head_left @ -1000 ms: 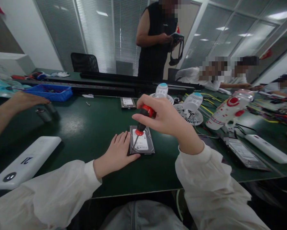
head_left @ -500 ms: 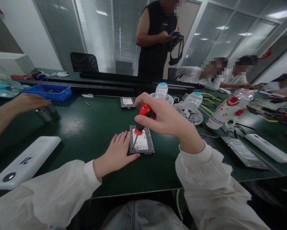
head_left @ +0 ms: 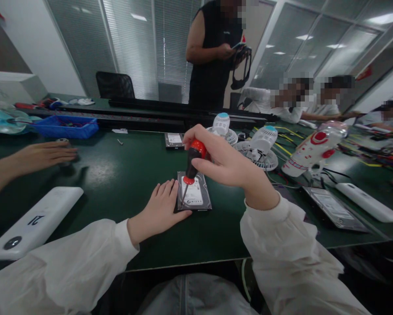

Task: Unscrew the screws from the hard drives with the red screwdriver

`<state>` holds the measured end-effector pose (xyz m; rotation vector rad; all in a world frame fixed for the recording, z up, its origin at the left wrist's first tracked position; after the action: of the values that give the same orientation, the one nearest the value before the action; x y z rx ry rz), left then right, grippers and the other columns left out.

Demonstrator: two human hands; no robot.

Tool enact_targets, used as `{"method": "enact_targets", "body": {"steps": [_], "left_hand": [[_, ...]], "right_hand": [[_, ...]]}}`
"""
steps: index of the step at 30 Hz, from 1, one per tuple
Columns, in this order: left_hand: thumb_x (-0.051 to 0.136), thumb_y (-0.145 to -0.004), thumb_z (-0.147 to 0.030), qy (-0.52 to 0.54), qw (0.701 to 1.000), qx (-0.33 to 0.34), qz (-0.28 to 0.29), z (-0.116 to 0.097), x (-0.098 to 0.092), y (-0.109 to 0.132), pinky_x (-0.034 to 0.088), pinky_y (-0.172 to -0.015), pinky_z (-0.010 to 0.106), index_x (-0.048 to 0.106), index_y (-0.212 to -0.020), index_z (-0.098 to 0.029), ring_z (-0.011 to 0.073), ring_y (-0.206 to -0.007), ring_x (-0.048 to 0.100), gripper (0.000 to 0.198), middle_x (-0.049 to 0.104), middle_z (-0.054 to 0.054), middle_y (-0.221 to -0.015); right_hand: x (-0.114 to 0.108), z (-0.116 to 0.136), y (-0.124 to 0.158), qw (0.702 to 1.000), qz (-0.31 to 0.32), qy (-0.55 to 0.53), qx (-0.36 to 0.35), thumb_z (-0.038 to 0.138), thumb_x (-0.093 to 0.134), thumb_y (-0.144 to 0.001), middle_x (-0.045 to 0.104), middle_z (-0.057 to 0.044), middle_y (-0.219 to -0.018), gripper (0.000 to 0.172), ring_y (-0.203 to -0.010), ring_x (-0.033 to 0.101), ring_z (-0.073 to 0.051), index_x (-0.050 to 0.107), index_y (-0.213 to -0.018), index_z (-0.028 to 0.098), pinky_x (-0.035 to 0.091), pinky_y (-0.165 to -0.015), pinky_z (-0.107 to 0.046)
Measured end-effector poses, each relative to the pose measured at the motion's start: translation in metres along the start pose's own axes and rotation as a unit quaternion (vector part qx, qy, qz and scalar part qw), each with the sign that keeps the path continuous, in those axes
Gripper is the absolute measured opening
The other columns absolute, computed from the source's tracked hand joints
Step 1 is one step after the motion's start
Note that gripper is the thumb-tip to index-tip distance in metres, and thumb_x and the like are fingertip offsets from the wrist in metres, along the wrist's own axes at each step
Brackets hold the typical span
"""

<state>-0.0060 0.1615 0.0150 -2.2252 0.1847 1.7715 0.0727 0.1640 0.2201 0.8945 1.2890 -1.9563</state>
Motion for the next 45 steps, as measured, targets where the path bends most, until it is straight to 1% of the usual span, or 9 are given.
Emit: {"method": "enact_targets", "body": {"steps": [3,8,13,15,20,26,32,38,45], "left_hand": [[0.048,-0.091,-0.072,-0.001,1.000,0.002,0.004,0.000,0.000,0.000,0.026,-0.123,0.063,0.030,-0.157,-0.006,0.0432,-0.151,0.035,0.095,0.038,0.029,-0.161],[0.046,-0.091,-0.074,0.002,1.000,0.001,0.014,0.000,0.001,0.000,0.025,-0.124,0.062,0.029,-0.158,-0.005,0.0427,-0.152,0.033,0.098,0.037,0.028,-0.162],[0.047,-0.091,-0.074,0.007,1.000,-0.002,0.012,0.000,0.001,-0.001,0.026,-0.123,0.062,0.028,-0.158,-0.005,0.0427,-0.152,0.034,0.099,0.038,0.029,-0.162],[0.048,-0.090,-0.073,0.008,1.000,0.001,0.000,0.000,0.000,-0.001,0.027,-0.122,0.063,0.029,-0.158,-0.006,0.0431,-0.151,0.036,0.097,0.039,0.029,-0.161],[0.048,-0.090,-0.073,0.008,1.000,0.003,-0.009,0.001,-0.001,0.000,0.027,-0.122,0.063,0.029,-0.158,-0.011,0.0425,-0.150,0.037,0.094,0.041,0.027,-0.161],[0.050,-0.090,-0.072,0.013,1.000,-0.001,0.002,-0.001,-0.002,-0.001,0.027,-0.122,0.064,0.030,-0.157,-0.008,0.0432,-0.150,0.037,0.095,0.042,0.028,-0.159],[0.049,-0.090,-0.072,0.005,1.000,0.005,-0.020,0.000,-0.002,0.000,0.027,-0.122,0.064,0.029,-0.158,-0.012,0.0420,-0.150,0.038,0.093,0.042,0.025,-0.160],[0.048,-0.090,-0.074,0.011,1.000,0.006,-0.002,0.000,-0.001,0.000,0.027,-0.122,0.064,0.028,-0.158,-0.010,0.0428,-0.150,0.037,0.095,0.041,0.027,-0.160],[0.046,-0.091,-0.074,0.008,1.000,0.000,0.005,0.000,0.000,0.000,0.027,-0.122,0.064,0.029,-0.158,-0.008,0.0431,-0.151,0.035,0.096,0.039,0.028,-0.162]], "right_hand": [[0.001,0.001,0.000,1.000,0.000,-0.013,-0.008,0.028,0.056,-0.089,0.060,-0.002,-0.098,0.027,-0.077,0.053,-0.013,0.051,-0.113,0.017,0.040,-0.073,-0.028],[-0.001,-0.006,0.000,0.998,-0.014,0.046,0.037,0.046,0.057,-0.097,0.050,0.005,-0.072,0.031,-0.062,0.043,-0.009,0.054,-0.107,0.017,0.029,-0.064,-0.027],[0.000,0.001,0.000,1.000,-0.002,0.002,0.008,0.025,0.042,-0.096,0.059,-0.005,-0.101,0.021,-0.084,0.054,-0.015,0.052,-0.111,0.015,0.040,-0.078,-0.031],[0.000,0.001,-0.001,1.000,-0.007,-0.001,0.005,0.022,0.046,-0.093,0.059,-0.003,-0.097,0.020,-0.080,0.054,-0.014,0.053,-0.110,0.016,0.041,-0.075,-0.030],[-0.005,-0.005,-0.001,0.996,-0.032,0.073,0.036,0.045,0.055,-0.098,0.049,0.005,-0.072,0.029,-0.061,0.043,-0.010,0.057,-0.105,0.017,0.030,-0.063,-0.027],[-0.002,0.002,0.000,1.000,-0.014,0.014,-0.009,0.025,0.047,-0.094,0.060,-0.006,-0.106,0.021,-0.087,0.055,-0.016,0.053,-0.111,0.014,0.041,-0.080,-0.031],[-0.006,-0.004,0.000,0.997,-0.043,0.066,0.016,0.042,0.059,-0.096,0.055,0.003,-0.077,0.026,-0.066,0.046,-0.010,0.057,-0.103,0.017,0.031,-0.064,-0.026],[-0.001,0.004,0.000,1.000,0.003,-0.009,-0.020,0.021,0.045,-0.088,0.059,-0.008,-0.111,0.025,-0.093,0.056,-0.018,0.051,-0.113,0.016,0.043,-0.082,-0.034],[0.000,-0.007,0.001,0.997,-0.012,0.063,0.030,0.041,0.054,-0.099,0.047,0.005,-0.073,0.028,-0.062,0.043,-0.010,0.054,-0.111,0.016,0.030,-0.063,-0.027]]}}
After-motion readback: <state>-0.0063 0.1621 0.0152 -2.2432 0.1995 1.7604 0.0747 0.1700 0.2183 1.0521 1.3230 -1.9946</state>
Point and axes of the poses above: each hand's wrist, its own y-axis away from the middle knuckle, its own x-axis out of the palm, z = x × y, the point moved 10 cm from there along -y, towards the middle knuckle
